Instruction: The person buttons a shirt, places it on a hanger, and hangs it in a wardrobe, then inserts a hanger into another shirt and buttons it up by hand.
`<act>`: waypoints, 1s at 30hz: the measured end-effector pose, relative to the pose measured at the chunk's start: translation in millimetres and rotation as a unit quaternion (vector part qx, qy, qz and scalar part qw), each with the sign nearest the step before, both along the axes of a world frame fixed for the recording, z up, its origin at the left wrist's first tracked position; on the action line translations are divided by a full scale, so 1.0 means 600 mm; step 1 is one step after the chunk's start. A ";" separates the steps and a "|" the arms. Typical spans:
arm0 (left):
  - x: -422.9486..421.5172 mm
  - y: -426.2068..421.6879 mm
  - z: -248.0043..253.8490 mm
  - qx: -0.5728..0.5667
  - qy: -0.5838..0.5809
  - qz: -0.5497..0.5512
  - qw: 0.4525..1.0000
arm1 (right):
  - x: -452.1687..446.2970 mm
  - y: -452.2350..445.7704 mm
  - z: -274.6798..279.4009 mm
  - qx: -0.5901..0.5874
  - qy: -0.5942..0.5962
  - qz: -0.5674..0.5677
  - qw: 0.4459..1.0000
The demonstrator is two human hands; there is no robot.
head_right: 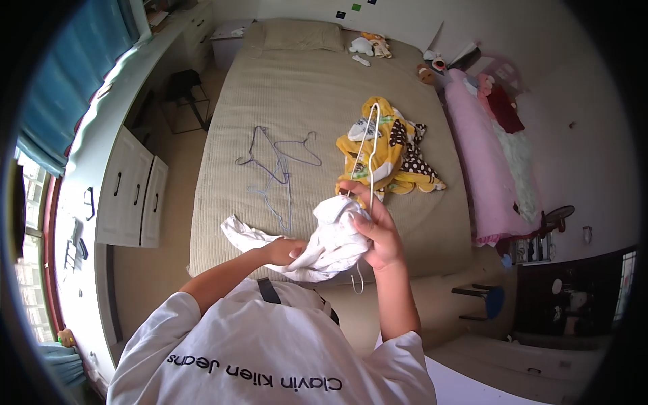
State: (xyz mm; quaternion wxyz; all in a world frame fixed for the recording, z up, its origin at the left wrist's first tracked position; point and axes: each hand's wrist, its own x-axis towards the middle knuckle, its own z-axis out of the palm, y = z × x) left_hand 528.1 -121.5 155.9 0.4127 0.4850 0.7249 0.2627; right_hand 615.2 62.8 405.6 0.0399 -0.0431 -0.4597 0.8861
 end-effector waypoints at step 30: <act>-0.248 -0.270 0.319 0.232 0.281 0.288 0.886 | -0.026 0.112 -0.027 0.747 0.008 -0.144 0.649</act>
